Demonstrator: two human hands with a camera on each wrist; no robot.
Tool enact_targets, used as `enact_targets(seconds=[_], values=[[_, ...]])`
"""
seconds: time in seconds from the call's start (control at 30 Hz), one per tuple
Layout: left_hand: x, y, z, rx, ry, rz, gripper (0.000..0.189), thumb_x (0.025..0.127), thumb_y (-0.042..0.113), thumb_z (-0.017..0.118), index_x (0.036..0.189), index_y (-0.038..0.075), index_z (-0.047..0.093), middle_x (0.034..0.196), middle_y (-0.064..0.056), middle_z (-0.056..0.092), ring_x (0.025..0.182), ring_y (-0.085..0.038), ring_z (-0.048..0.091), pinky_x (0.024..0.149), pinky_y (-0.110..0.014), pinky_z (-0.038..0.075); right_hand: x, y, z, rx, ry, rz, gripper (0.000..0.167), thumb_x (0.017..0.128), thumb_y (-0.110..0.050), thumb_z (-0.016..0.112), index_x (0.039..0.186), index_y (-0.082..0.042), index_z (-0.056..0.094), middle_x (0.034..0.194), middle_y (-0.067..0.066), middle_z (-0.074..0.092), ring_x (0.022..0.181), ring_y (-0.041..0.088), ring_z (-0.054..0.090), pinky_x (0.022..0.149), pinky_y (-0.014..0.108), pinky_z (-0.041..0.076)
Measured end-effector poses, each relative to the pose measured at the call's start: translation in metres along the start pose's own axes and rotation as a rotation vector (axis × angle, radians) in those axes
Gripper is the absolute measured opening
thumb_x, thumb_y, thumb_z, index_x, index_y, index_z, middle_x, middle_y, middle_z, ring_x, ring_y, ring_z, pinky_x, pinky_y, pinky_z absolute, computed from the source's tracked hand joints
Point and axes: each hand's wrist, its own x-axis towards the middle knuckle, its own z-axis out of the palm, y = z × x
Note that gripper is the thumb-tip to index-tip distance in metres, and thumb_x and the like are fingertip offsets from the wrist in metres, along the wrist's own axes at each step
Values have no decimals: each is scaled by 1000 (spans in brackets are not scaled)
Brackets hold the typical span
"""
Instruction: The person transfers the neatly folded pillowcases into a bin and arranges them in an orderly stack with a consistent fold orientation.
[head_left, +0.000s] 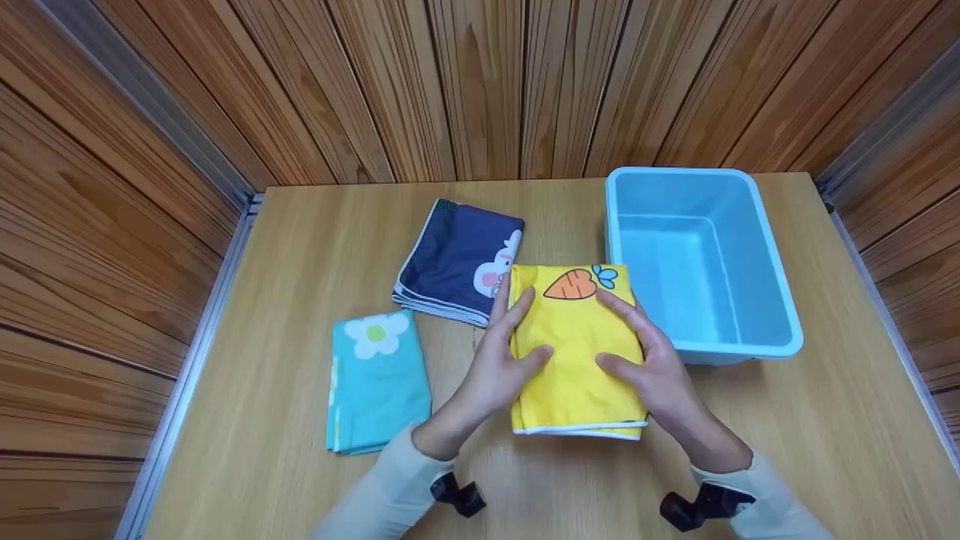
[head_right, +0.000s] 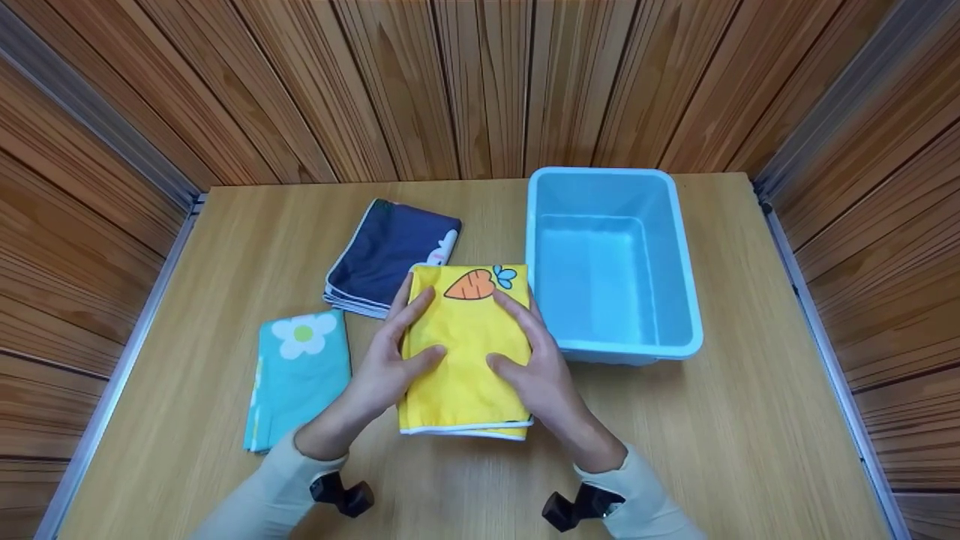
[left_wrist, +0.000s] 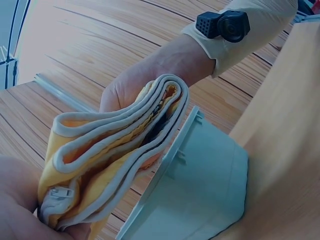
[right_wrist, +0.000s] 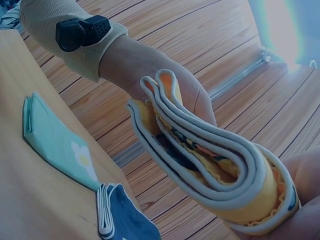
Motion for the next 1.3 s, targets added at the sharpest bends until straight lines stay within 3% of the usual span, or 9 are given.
enact_targets(seconds=[0.17,0.47,0.8,0.97,1.3], values=[[5,1,6,-12,-2,16,74,94,-8,63,159,6,30,171,6,-9,153,-20,20,106,-25,46,0,-2,-7,12,-1,5,75,95,4,62,160,-22,35,165,-1,19,132,24,39,89,23,52],[12,4,13,17,-11,-2,76,95,-5,64,161,11,29,171,3,-9,155,-19,11,107,-24,45,-1,-7,-16,41,-10,11,75,96,3,62,161,-21,33,164,0,22,132,23,39,91,23,52],[18,11,24,-57,-34,-33,78,95,-6,64,161,15,29,170,9,-9,151,-18,27,102,-24,49,-3,-10,-29,58,-5,19,74,97,-1,63,161,-22,32,164,2,22,129,23,44,90,25,54],[21,12,29,-81,-45,-16,78,95,-7,64,161,13,28,170,8,-10,151,-18,27,101,-25,50,-4,-11,-35,68,-3,1,74,97,-1,63,161,-21,33,164,4,22,126,22,48,88,24,55],[28,13,40,-165,-73,7,80,95,-8,62,162,13,25,170,10,-9,142,-14,42,99,-27,52,-5,-12,-49,73,5,-34,72,98,-2,63,161,-21,33,164,6,19,127,20,45,87,24,55]])
